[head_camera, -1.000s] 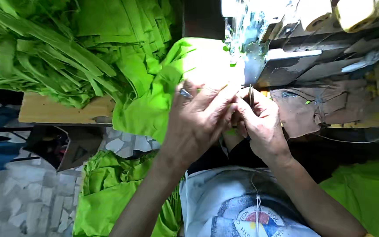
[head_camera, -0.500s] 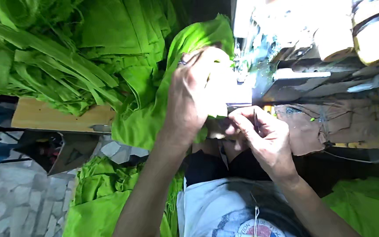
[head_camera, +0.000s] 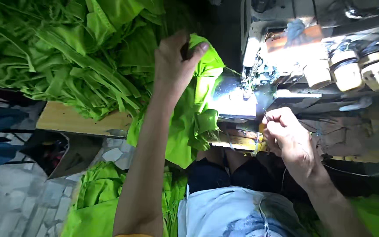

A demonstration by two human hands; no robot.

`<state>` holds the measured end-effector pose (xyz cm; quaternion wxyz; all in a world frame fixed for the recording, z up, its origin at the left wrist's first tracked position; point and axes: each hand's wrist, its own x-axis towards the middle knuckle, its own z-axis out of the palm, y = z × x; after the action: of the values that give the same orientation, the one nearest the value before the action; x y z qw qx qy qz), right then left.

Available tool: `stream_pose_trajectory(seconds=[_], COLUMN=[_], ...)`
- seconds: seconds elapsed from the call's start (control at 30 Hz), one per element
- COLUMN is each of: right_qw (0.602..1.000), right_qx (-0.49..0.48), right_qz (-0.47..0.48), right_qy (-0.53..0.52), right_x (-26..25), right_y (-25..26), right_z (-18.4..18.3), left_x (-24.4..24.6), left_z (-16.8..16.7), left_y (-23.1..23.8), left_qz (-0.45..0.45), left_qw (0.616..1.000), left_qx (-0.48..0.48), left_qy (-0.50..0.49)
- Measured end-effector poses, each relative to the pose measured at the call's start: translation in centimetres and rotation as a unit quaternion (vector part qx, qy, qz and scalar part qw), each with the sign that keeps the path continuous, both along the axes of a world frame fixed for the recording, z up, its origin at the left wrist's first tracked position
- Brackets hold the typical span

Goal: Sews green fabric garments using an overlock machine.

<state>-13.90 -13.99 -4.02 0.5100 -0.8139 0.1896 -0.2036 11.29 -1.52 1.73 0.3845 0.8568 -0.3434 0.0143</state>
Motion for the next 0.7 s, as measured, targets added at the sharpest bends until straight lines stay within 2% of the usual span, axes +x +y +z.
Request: stream_pose_trajectory(seconds=[0.1,0.17,0.3,0.4,0.47,0.53,0.57,0.63,0.7], right_qw=[0.970,0.940,0.919,0.923,0.926,0.939,0.954,0.986,0.962], right_qx=[-0.239,-0.339,-0.390,-0.376,-0.369,-0.340,-0.295,-0.103,0.139], right_qz=[-0.028,-0.036,-0.042,-0.041,-0.056,-0.058,-0.034,0.078,0.195], right_qy=[-0.020,-0.010,0.038,0.079,0.065,-0.001,-0.036,-0.101,-0.130], right_x=[2.4,4.3,7.1,7.9,7.0,5.2,4.3,2.6,1.7], right_y=[0.8,1.4,2.5,2.7,2.7,2.3,1.9,1.8,3.0], right_z=[3.3,4.3,4.7,5.1,5.7,5.8,5.8,5.4,4.1], left_x=[-3.6,-5.4,-7.5,-8.4,-8.8,-9.2,-9.5,-10.8,-12.4], left_z=[2.1,2.4,2.3,2.2,2.9,3.9,4.1,3.8,3.1], left_y=[3.5,4.8,5.5,5.6,6.6,8.3,8.9,9.2,8.5], left_qz=[0.012,-0.012,-0.027,-0.015,0.008,0.007,-0.021,-0.103,-0.162], left_qw=[0.998,0.992,0.980,0.973,0.963,0.959,0.964,0.974,0.976], left_qx=[0.004,-0.001,-0.013,-0.015,-0.017,-0.017,-0.026,-0.031,-0.015], left_qy=[-0.066,-0.126,-0.197,-0.230,-0.268,-0.281,-0.264,-0.201,-0.147])
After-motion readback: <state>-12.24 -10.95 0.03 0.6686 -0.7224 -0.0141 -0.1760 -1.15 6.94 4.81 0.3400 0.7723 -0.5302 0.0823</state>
